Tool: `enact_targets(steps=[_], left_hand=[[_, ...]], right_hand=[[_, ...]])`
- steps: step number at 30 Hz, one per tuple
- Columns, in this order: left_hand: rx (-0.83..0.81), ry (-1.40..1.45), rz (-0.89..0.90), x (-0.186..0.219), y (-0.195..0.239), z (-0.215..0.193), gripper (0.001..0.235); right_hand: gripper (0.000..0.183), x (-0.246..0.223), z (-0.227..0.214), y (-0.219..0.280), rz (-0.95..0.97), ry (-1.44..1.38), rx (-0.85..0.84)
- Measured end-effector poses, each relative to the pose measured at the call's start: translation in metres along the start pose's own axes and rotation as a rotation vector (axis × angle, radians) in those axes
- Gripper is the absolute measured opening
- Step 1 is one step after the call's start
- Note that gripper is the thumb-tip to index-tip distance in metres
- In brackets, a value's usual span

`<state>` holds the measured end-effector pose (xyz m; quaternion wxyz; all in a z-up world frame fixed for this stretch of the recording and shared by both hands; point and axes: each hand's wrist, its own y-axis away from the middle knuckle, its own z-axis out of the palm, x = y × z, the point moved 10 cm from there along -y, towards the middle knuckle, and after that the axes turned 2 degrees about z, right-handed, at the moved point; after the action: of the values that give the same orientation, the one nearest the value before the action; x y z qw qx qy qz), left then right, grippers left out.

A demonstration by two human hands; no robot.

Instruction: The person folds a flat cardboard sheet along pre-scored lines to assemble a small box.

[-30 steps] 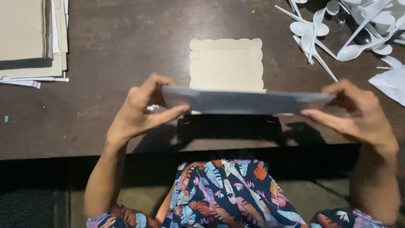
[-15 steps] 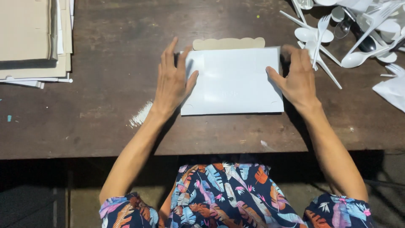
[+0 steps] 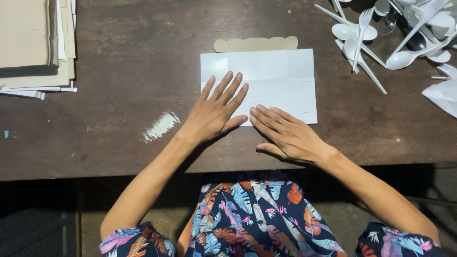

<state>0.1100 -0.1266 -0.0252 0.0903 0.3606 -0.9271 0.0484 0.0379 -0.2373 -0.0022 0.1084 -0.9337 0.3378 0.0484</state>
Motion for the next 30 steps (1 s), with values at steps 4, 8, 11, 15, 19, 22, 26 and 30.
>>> enact_targets(steps=[4,8,11,15,19,22,26,30], left_hand=[[-0.039,0.003,-0.020,-0.002,0.000,0.001,0.079],[-0.032,0.008,-0.001,0.001,0.000,0.001,0.078],[-0.011,-0.005,0.001,0.011,-0.004,0.006,0.076],[0.245,0.045,0.285,0.076,-0.011,0.010,0.067],[0.215,0.021,0.335,0.114,-0.023,0.023,0.070],[0.212,0.090,0.361,0.094,-0.003,0.008,0.061],[0.215,0.035,0.286,0.049,0.046,-0.023,0.050],[0.140,-0.046,0.185,0.011,0.086,-0.029,0.047]], right_hand=[[0.066,0.020,-0.007,0.033,0.042,0.004,-0.066],[0.060,0.046,-0.021,0.079,0.135,0.050,-0.002],[0.061,0.050,-0.023,0.090,0.182,0.036,0.057],[0.070,0.052,-0.018,0.095,0.193,0.010,0.100],[0.065,0.049,-0.022,0.093,0.150,0.019,0.126],[0.067,0.049,-0.024,0.092,0.160,0.008,0.124],[0.066,0.050,-0.023,0.093,0.178,0.003,0.121],[0.065,0.051,-0.026,0.091,0.207,0.031,0.105]])
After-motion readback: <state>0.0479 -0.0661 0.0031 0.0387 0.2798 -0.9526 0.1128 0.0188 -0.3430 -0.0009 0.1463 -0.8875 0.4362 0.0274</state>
